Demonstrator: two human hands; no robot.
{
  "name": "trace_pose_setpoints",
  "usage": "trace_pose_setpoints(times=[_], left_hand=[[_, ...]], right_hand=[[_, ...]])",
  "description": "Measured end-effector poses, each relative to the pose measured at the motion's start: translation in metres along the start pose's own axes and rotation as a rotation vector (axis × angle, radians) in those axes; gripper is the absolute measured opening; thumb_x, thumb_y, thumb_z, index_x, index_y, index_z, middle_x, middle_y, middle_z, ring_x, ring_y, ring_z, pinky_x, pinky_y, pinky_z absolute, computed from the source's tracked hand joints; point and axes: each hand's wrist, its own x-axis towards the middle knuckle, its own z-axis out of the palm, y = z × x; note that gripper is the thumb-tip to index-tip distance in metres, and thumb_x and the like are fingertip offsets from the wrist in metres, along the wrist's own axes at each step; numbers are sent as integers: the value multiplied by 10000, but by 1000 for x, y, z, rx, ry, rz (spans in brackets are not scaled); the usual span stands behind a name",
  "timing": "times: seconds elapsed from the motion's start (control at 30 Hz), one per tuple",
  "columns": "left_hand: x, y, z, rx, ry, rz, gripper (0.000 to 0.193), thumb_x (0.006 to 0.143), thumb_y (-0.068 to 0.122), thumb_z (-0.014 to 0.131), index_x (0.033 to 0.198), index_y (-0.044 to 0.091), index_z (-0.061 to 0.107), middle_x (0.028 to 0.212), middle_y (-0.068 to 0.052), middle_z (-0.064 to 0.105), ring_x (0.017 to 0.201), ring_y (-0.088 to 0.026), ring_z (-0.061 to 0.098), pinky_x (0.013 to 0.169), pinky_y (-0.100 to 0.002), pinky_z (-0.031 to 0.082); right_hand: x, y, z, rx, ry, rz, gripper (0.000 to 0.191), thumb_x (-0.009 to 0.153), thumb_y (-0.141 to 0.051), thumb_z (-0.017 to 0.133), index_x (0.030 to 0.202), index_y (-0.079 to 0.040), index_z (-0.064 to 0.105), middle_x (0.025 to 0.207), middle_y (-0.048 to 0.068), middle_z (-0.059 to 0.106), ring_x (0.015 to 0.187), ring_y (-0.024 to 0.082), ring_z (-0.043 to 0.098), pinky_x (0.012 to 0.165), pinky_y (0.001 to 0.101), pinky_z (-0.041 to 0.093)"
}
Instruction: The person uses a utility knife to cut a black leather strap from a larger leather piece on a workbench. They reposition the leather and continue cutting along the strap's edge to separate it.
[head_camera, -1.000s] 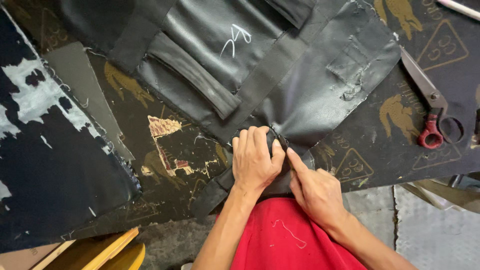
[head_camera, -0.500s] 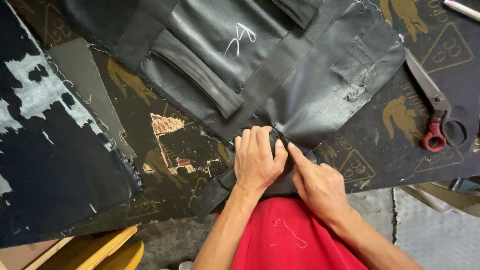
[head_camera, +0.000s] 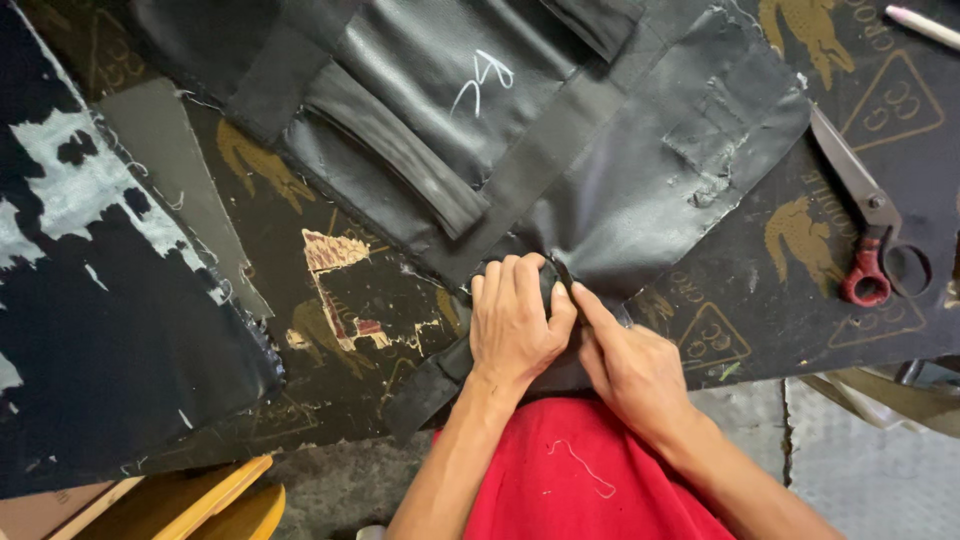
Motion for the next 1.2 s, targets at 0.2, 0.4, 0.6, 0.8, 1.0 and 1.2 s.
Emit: trace_pose_setpoints(times=[0.2, 0.4, 0.6, 0.8, 1.0, 1.2], left_hand=[[1, -1, -1, -10, 4, -11, 328, 862, 223, 666, 1116, 33, 583, 968, -128, 601, 908, -338, 562, 812, -471, 415], [1, -1, -3, -44, -3, -8, 329, 846, 221, 665, 1097, 30, 574, 959, -129, 592, 908, -338, 563, 815, -468, 416], [0, -1, -3, -41, -5, -10, 323, 840, 224, 670, 1080, 33, 570, 949, -129, 585, 898, -337, 559, 813, -467, 418], [1, -1, -3, -49, 4, -15, 301, 849, 220, 666, 1072, 39, 577, 949, -123, 589, 890, -332, 559, 800, -464, 416], [3, 0, -3, -40, 1, -9, 296, 844, 223, 668, 1061, 42, 580, 949, -120, 589, 895, -331, 562, 804, -463, 415], [1, -1, -2, -52, -5, -17, 281, 845, 229, 665, 1037, 46, 573, 940, -120, 582, 891, -332, 559, 800, -464, 412]], right_hand=[[7, 0, -1, 0, -27, 30, 581, 852, -86, 718, 1414, -78, 569, 683, 131, 654, 564, 291, 629, 566, 429, 507], [17, 3, -14, 120, 67, -39, 543, 920, -64, 663, 1443, -51, 519, 942, 163, 730, 686, 293, 682, 641, 410, 536], [12, 4, -19, 86, -7, -27, 557, 890, -66, 688, 1429, -46, 548, 788, 133, 689, 626, 288, 653, 609, 419, 523], [10, 6, -16, 71, -26, -36, 546, 878, -67, 697, 1408, -55, 565, 738, 123, 667, 600, 279, 632, 591, 411, 511], [10, 8, -17, 77, -55, -51, 576, 860, -69, 709, 1415, -60, 556, 726, 122, 653, 589, 281, 617, 585, 423, 503], [22, 11, -9, 97, -29, -73, 588, 861, -76, 703, 1425, -67, 537, 799, 136, 676, 638, 303, 635, 614, 423, 511]])
